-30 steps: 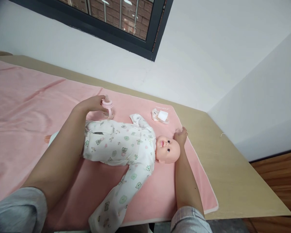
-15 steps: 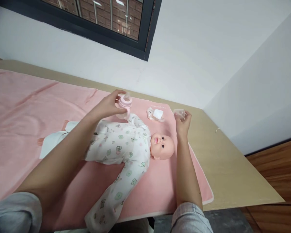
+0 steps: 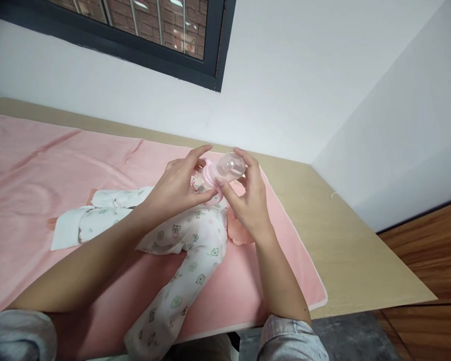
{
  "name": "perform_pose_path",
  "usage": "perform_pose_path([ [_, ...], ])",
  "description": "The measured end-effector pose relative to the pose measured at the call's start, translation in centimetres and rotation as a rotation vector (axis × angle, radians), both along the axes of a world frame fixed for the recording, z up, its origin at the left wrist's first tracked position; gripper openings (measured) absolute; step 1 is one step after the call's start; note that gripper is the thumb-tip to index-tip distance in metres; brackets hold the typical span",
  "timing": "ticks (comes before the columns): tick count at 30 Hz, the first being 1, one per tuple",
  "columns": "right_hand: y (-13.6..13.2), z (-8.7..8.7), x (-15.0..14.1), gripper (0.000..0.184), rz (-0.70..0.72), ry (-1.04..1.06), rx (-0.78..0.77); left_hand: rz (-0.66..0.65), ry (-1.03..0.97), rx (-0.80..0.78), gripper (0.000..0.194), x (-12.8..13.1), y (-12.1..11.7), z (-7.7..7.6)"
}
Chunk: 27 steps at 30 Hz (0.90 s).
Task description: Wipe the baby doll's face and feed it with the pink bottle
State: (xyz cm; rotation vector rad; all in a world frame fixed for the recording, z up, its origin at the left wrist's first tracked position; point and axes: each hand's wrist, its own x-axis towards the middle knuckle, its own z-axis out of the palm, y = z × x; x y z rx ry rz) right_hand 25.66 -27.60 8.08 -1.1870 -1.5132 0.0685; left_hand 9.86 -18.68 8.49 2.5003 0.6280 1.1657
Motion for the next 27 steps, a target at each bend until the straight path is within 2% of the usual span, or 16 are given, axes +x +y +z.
perform_pose_path([
  [8, 0.6, -0.5, -0.5, 0.088, 0.105, 0.055, -0.093, 0.006, -0.031, 0.047, 0.072, -0.2, -1.1, 0.3],
  [14, 0.8, -0.5, -0.4, 0.083, 0.041, 0.074, -0.04, 0.047, 0.056, 0.249, 0.066, 0.0, -1.2, -0.3],
  [18, 0.8, -0.1, 2.3, 0.081, -0.053, 0.034, 0.054, 0.047, 0.135, 0.311, 0.06, -1.0, -3.0, 0.8],
  [20, 1.0, -0.2, 4.7, 0.082, -0.15, 0.026, 0.091, -0.059, 0.152, 0.286, 0.05, -2.3, -4.8, 2.0],
  [22, 1.6, -0.9, 7.7, 0.086, -0.266, 0.022, 0.107, -0.261, 0.178, 0.258, 0.035, -4.1, -6.8, 2.9],
  [23, 2.0, -1.4, 9.2, 0.088, -0.327, 0.016, 0.108, -0.373, 0.222, 0.279, 0.037, -5.1, -7.7, 3.0],
  [25, 2.8, -2.9, 12.1, 0.092, -0.442, -0.005, 0.066, -0.502, 0.348, 0.242, 0.054, -7.3, -9.0, 2.6],
  [27, 3.6, -4.7, 14.4, 0.095, -0.547, -0.008, -0.006, -0.59, 0.428, 0.234, 0.078, -9.6, -9.5, 1.2],
])
